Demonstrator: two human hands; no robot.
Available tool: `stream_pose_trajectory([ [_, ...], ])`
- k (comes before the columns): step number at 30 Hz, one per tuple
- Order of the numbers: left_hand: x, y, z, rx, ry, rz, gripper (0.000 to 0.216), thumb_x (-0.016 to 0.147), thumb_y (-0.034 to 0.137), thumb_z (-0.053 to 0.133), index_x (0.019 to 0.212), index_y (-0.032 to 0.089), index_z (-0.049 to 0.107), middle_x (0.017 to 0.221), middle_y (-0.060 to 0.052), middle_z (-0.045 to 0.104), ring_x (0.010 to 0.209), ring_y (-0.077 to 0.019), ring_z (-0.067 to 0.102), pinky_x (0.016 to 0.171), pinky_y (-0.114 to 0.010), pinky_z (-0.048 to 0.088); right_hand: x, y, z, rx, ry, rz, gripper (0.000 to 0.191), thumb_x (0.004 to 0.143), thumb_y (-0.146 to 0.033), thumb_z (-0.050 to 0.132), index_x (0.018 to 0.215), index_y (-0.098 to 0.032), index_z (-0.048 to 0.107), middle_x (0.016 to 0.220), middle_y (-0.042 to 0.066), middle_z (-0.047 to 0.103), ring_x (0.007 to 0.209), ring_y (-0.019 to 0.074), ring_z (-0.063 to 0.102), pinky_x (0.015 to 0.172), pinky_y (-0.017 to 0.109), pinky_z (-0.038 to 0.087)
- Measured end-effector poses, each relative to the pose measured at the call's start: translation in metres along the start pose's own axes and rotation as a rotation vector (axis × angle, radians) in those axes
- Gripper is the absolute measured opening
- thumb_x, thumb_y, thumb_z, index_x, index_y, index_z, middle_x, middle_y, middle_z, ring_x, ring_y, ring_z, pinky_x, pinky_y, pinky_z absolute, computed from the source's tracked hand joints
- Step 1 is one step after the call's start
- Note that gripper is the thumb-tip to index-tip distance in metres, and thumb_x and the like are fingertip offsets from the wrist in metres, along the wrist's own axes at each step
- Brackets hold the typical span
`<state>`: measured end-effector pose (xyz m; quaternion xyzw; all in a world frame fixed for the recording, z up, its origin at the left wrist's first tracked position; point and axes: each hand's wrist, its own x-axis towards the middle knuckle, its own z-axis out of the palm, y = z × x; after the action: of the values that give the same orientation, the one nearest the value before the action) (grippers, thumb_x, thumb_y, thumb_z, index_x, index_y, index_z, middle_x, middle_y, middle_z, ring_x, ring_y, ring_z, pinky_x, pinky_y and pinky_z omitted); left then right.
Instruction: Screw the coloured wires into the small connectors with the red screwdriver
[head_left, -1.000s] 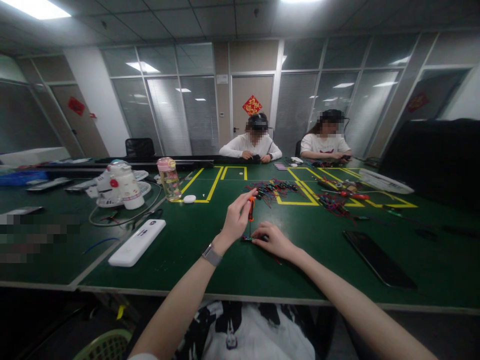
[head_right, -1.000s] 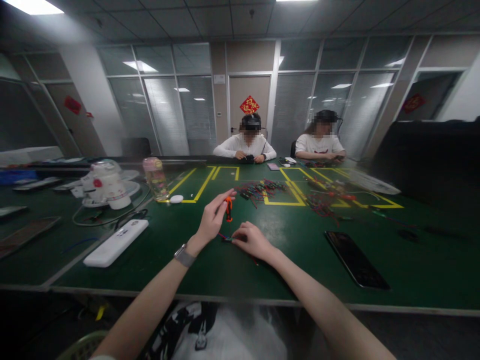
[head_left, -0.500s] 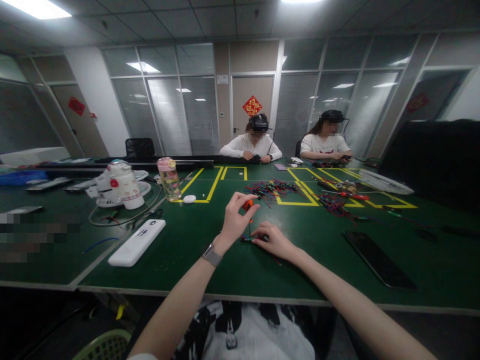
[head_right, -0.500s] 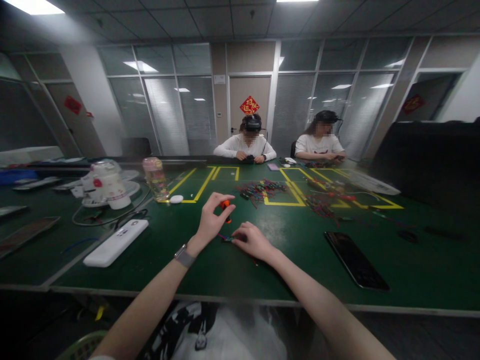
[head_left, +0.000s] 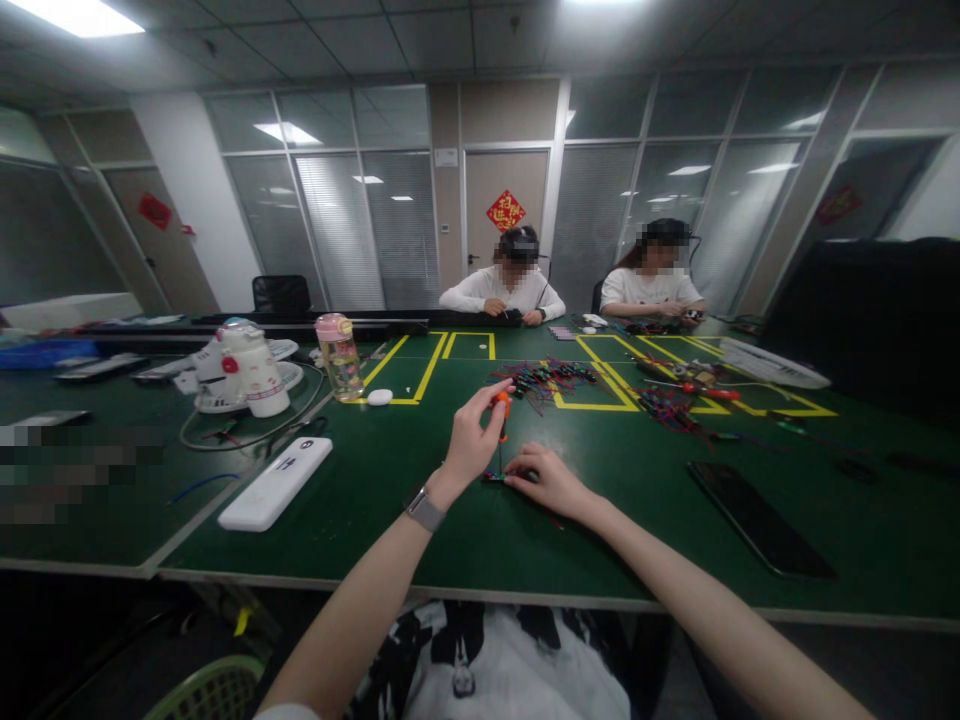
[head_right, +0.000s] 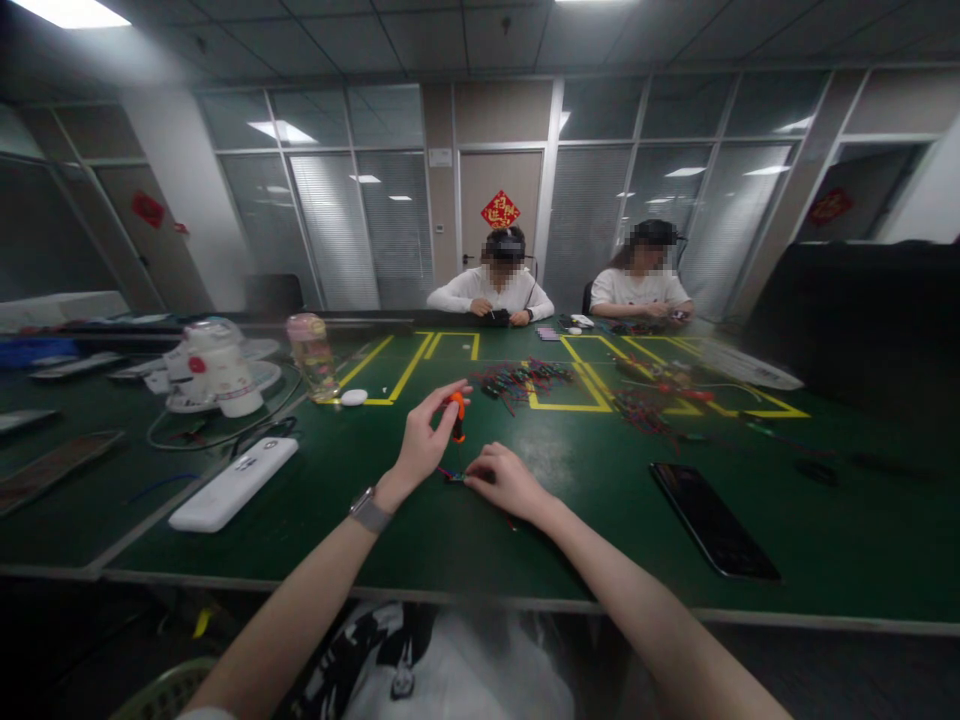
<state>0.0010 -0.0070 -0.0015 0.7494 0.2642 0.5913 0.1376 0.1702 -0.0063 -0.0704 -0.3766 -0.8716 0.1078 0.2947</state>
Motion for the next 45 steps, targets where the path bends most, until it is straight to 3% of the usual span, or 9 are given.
stream_pose_trajectory([
  [8, 0.0011, 0.0018, -0.0015, 0.147, 0.119, 0.025, 0.015, 0.083, 0.026, 0.065, 0.096, 0.02, 0.067, 0.085, -0.001, 0.054, 0.079, -0.0136, 0.055, 0.076, -0.027, 0.046, 0.0, -0.0019, -0.0007, -0.004, 0.008, 0.01, 0.011, 0.083, -0.026, 0.063, 0.084, -0.019, 0.071, 0.078, 0.004, 0.062, 0.081, 0.0185, 0.055, 0.073, 0.03, 0.043],
  [14, 0.0008, 0.0033, -0.004, 0.086, 0.026, -0.005, 0.031, 0.096, 0.023, 0.038, 0.118, 0.022, 0.06, 0.11, -0.007, 0.055, 0.105, -0.0166, 0.054, 0.094, -0.032, 0.043, 0.0001, -0.0021, -0.0006, 0.003, 0.007, 0.003, 0.012, 0.084, -0.027, 0.063, 0.085, -0.019, 0.071, 0.08, 0.005, 0.063, 0.081, 0.0186, 0.055, 0.074, 0.03, 0.044],
  [17, 0.0019, 0.0025, -0.0057, 0.059, 0.006, 0.016, 0.033, 0.097, 0.02, 0.033, 0.116, 0.022, 0.061, 0.128, -0.008, 0.052, 0.121, -0.0193, 0.048, 0.105, -0.037, 0.037, 0.0001, -0.0031, -0.0017, 0.001, 0.003, 0.006, 0.012, 0.084, -0.027, 0.062, 0.085, -0.019, 0.071, 0.08, 0.005, 0.063, 0.081, 0.0187, 0.056, 0.074, 0.03, 0.044],
  [21, 0.0015, 0.0011, -0.0038, 0.006, -0.025, 0.011, 0.034, 0.097, 0.021, 0.032, 0.118, 0.021, 0.058, 0.135, -0.008, 0.05, 0.126, -0.0203, 0.046, 0.107, -0.04, 0.036, 0.0001, -0.0039, -0.0022, -0.004, 0.003, 0.007, 0.012, 0.084, -0.026, 0.062, 0.085, -0.018, 0.071, 0.08, 0.005, 0.063, 0.081, 0.0187, 0.056, 0.074, 0.03, 0.044],
  [27, -0.001, 0.0018, 0.0002, -0.084, -0.031, -0.04, 0.027, 0.096, 0.023, 0.04, 0.117, 0.018, 0.055, 0.109, -0.009, 0.061, 0.093, -0.0159, 0.063, 0.081, -0.029, 0.05, 0.0004, -0.0004, 0.0005, 0.002, 0.009, 0.0, 0.011, 0.084, -0.025, 0.063, 0.085, -0.018, 0.071, 0.079, 0.005, 0.063, 0.081, 0.0184, 0.055, 0.073, 0.03, 0.044],
  [35, 0.0007, 0.0033, -0.0018, 0.153, 0.091, 0.057, 0.011, 0.083, 0.026, 0.064, 0.092, 0.018, 0.066, 0.084, -0.001, 0.053, 0.078, -0.0133, 0.054, 0.075, -0.026, 0.045, -0.0002, 0.0002, 0.001, 0.003, 0.012, 0.001, 0.011, 0.084, -0.026, 0.063, 0.085, -0.019, 0.071, 0.079, 0.005, 0.062, 0.081, 0.0189, 0.056, 0.073, 0.03, 0.044],
  [38, 0.0001, 0.0038, -0.0023, 0.148, 0.075, 0.034, 0.019, 0.09, 0.027, 0.054, 0.102, 0.02, 0.066, 0.091, -0.003, 0.053, 0.084, -0.0142, 0.055, 0.08, -0.028, 0.046, 0.0001, -0.0007, 0.0002, -0.005, 0.01, -0.002, 0.01, 0.083, -0.026, 0.064, 0.084, -0.019, 0.071, 0.078, 0.005, 0.062, 0.081, 0.0191, 0.055, 0.073, 0.03, 0.044],
  [41, 0.0, 0.0027, -0.0038, 0.094, 0.026, 0.036, 0.032, 0.096, 0.023, 0.038, 0.119, 0.022, 0.061, 0.114, -0.007, 0.055, 0.108, -0.0175, 0.054, 0.095, -0.032, 0.044, 0.0003, -0.0013, -0.0003, -0.004, 0.003, 0.006, 0.009, 0.081, -0.025, 0.066, 0.085, -0.019, 0.071, 0.079, 0.005, 0.063, 0.081, 0.0191, 0.055, 0.073, 0.03, 0.044],
  [45, 0.0002, 0.0003, -0.004, 0.009, -0.011, 0.03, 0.036, 0.096, 0.021, 0.035, 0.126, 0.021, 0.054, 0.13, -0.008, 0.055, 0.12, -0.0193, 0.052, 0.103, -0.037, 0.04, -0.0001, -0.0009, -0.0002, 0.008, 0.0, 0.002, 0.009, 0.08, -0.023, 0.067, 0.086, -0.018, 0.071, 0.08, 0.005, 0.063, 0.081, 0.0191, 0.055, 0.073, 0.03, 0.045],
])
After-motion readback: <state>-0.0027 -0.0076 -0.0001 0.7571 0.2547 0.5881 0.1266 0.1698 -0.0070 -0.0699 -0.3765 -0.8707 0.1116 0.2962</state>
